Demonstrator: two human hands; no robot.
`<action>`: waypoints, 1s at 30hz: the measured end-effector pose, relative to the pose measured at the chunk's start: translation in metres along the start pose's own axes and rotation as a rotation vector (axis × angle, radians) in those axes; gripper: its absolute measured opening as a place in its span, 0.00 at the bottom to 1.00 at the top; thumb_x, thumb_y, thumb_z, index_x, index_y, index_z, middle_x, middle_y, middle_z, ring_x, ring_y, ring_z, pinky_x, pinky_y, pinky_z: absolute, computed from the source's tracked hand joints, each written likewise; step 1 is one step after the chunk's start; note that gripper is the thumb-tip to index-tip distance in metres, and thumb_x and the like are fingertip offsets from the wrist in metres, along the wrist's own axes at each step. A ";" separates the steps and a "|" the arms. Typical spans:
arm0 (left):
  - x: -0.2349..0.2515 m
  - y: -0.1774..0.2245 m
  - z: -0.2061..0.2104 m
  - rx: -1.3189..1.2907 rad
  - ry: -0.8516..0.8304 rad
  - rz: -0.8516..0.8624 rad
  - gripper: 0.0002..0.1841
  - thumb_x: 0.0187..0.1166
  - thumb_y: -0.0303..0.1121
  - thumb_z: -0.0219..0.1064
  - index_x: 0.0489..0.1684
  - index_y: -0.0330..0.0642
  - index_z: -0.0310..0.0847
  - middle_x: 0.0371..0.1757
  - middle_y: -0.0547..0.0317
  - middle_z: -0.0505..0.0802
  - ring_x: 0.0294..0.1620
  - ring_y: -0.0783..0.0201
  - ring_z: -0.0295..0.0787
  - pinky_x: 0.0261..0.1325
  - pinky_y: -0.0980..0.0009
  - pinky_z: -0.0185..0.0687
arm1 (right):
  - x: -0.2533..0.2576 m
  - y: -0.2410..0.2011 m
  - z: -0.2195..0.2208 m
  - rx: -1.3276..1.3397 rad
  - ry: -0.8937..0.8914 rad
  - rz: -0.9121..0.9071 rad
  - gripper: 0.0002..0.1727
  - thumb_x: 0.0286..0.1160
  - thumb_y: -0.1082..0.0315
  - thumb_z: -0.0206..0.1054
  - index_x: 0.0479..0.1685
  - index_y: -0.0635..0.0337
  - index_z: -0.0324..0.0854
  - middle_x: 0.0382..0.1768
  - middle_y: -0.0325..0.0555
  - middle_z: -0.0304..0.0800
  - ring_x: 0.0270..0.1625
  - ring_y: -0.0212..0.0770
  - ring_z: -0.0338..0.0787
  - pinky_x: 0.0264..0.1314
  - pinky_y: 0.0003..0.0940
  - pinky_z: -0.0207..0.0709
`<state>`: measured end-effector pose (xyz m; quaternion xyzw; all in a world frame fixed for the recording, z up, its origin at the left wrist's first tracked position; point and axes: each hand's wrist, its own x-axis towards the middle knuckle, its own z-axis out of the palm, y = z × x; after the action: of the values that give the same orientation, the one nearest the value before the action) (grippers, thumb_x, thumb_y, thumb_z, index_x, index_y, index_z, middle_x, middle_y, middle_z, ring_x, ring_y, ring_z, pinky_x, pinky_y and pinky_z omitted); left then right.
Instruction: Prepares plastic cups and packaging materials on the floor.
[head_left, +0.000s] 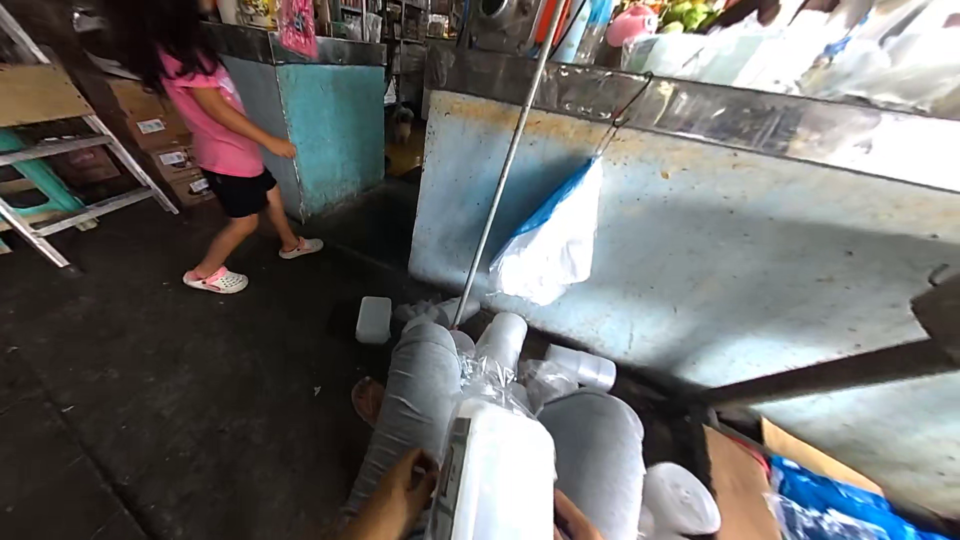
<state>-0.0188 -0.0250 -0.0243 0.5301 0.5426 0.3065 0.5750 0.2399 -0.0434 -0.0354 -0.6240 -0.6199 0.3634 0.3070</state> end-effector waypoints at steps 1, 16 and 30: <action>0.005 -0.005 0.007 -0.037 0.100 0.071 0.16 0.85 0.23 0.60 0.67 0.24 0.72 0.64 0.37 0.84 0.54 0.55 0.88 0.59 0.61 0.85 | 0.003 0.002 0.006 0.011 0.047 -0.024 0.11 0.77 0.74 0.63 0.47 0.75 0.84 0.37 0.54 0.91 0.40 0.37 0.90 0.51 0.38 0.83; 0.045 -0.009 0.018 0.209 0.548 0.558 0.13 0.78 0.30 0.68 0.53 0.30 0.87 0.47 0.45 0.94 0.47 0.60 0.94 0.53 0.64 0.89 | 0.025 0.010 0.041 0.471 0.328 -0.059 0.12 0.82 0.75 0.59 0.54 0.71 0.84 0.41 0.42 0.94 0.41 0.20 0.91 0.49 0.16 0.85; 0.005 -0.039 0.013 0.161 0.574 0.710 0.10 0.83 0.27 0.62 0.46 0.24 0.80 0.47 0.48 0.88 0.53 0.76 0.84 0.61 0.84 0.79 | 0.062 0.008 0.050 0.515 0.155 -0.249 0.10 0.82 0.73 0.53 0.49 0.67 0.78 0.40 0.36 0.84 0.39 0.19 0.84 0.44 0.15 0.80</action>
<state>-0.0136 -0.0338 -0.0642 0.6196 0.4868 0.5759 0.2179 0.2010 0.0151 -0.0739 -0.4706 -0.5536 0.4199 0.5438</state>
